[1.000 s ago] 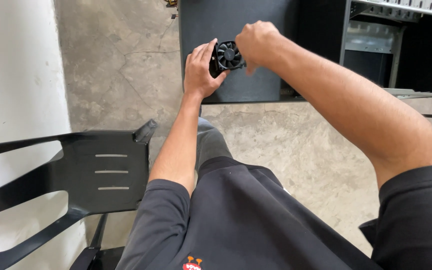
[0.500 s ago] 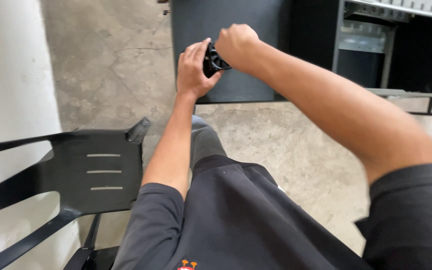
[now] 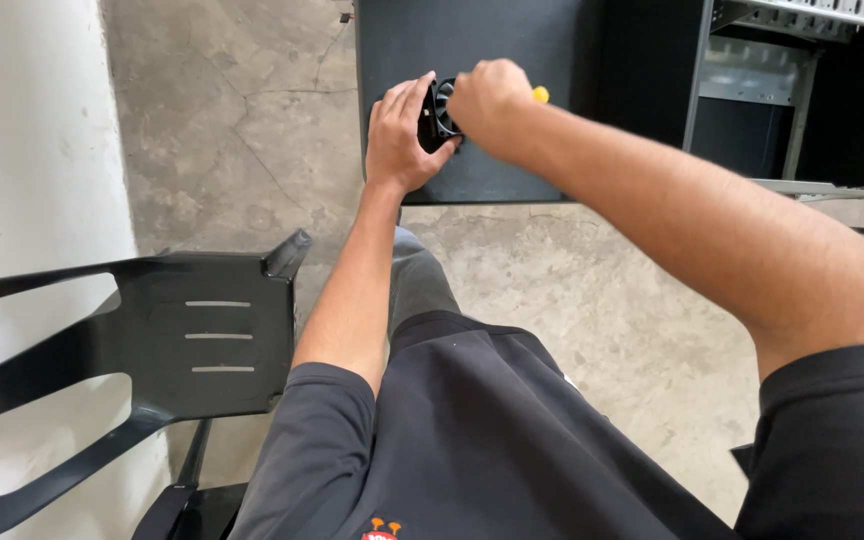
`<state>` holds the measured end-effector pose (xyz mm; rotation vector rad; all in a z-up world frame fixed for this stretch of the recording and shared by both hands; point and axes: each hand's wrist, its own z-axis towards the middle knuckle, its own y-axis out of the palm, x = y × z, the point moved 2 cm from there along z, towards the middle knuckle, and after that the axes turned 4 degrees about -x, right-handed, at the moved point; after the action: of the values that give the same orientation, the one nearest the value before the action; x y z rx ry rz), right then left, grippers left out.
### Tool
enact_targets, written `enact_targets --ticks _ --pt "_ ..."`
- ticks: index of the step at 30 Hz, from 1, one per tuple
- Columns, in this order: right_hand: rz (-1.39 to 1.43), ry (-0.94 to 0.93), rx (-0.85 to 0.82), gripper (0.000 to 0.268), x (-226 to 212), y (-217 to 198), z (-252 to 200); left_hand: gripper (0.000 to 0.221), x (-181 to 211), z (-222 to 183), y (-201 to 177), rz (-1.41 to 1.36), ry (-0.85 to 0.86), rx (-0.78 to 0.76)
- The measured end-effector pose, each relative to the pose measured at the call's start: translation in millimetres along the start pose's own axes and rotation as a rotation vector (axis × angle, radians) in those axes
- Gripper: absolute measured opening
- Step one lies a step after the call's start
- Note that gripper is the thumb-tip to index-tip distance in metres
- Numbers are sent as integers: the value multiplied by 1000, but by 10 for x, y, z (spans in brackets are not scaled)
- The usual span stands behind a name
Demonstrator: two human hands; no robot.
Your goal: Reinstalling a CPU heatsink and fan onto a motherboard and securing it with a screwdriver.
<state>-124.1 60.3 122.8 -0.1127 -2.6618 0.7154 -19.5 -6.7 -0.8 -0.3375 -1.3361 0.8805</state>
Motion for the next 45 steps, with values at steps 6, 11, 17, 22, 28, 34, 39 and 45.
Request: enact_targets --ticks 6,11,17,22,28,34,39,45 --pt "-57 1 -183 27 33 -5 50 87 61 31 -61 -8 -4 -8" --pt "381 192 -325 26 236 -7 127 85 60 22 -55 -4 -11 1" --pt "-74 24 -148 26 -279 352 259 83 56 17 -64 -27 -31 -6" --pt "23 27 -243 35 -20 104 250 89 81 3 -67 -20 -34 -47" --pt "373 -3 -522 18 137 154 631 79 123 -10 -86 1 16 16" --pt "185 17 -183 21 -268 346 502 87 67 8 3 -9 -27 81" --pt "576 125 -123 14 173 511 629 94 45 33 15 23 -2 93" --pt "500 65 46 25 129 782 982 97 66 55 -18 33 15 115"
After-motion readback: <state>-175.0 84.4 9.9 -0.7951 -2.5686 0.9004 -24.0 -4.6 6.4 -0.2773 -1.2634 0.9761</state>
